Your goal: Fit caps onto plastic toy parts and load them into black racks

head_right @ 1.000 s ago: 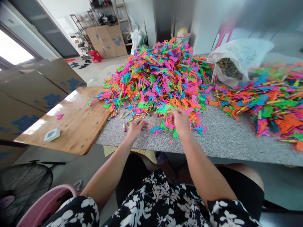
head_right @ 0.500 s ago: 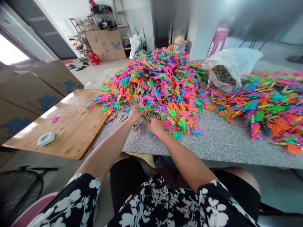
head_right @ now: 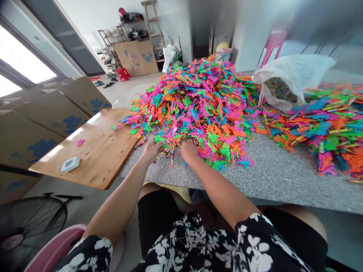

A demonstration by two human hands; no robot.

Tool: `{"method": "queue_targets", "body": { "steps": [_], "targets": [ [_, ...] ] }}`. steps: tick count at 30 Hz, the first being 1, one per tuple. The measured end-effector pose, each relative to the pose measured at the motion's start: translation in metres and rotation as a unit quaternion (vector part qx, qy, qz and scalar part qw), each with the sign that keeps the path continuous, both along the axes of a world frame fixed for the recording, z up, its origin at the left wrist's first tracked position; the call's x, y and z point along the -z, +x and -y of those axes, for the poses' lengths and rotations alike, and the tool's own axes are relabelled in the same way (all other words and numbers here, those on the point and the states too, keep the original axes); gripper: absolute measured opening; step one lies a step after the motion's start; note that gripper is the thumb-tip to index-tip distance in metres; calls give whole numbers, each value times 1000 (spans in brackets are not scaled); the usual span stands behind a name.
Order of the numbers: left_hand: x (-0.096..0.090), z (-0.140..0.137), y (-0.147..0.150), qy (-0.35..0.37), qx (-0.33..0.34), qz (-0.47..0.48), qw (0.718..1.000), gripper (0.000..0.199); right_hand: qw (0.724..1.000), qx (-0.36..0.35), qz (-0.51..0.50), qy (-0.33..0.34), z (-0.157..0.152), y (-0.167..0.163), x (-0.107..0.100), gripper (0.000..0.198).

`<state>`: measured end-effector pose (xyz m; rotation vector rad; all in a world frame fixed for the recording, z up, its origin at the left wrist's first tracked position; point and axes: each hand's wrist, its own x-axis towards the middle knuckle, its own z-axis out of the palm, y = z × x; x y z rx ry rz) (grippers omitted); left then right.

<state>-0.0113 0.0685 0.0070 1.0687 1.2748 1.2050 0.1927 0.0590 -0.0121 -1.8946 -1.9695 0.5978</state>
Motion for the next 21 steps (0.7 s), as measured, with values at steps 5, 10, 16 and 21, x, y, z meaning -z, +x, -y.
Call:
{"method": "queue_targets", "body": {
  "steps": [5, 10, 16, 21],
  "targets": [
    [-9, 29, 4, 7, 72, -27, 997, 52, 918, 43, -390, -54, 18, 16, -8, 10],
    [-17, 35, 25, 0, 145, -42, 989, 42, 790, -10, -612, -46, 37, 26, -30, 28],
    [-19, 36, 37, 45, 221, -142, 964, 25, 764, -24, -644, -25, 45, 37, -42, 31],
    [-31, 42, 40, 62, 270, -184, 943, 34, 773, -12, -634, 9, 48, 39, -46, 38]
  ]
}}
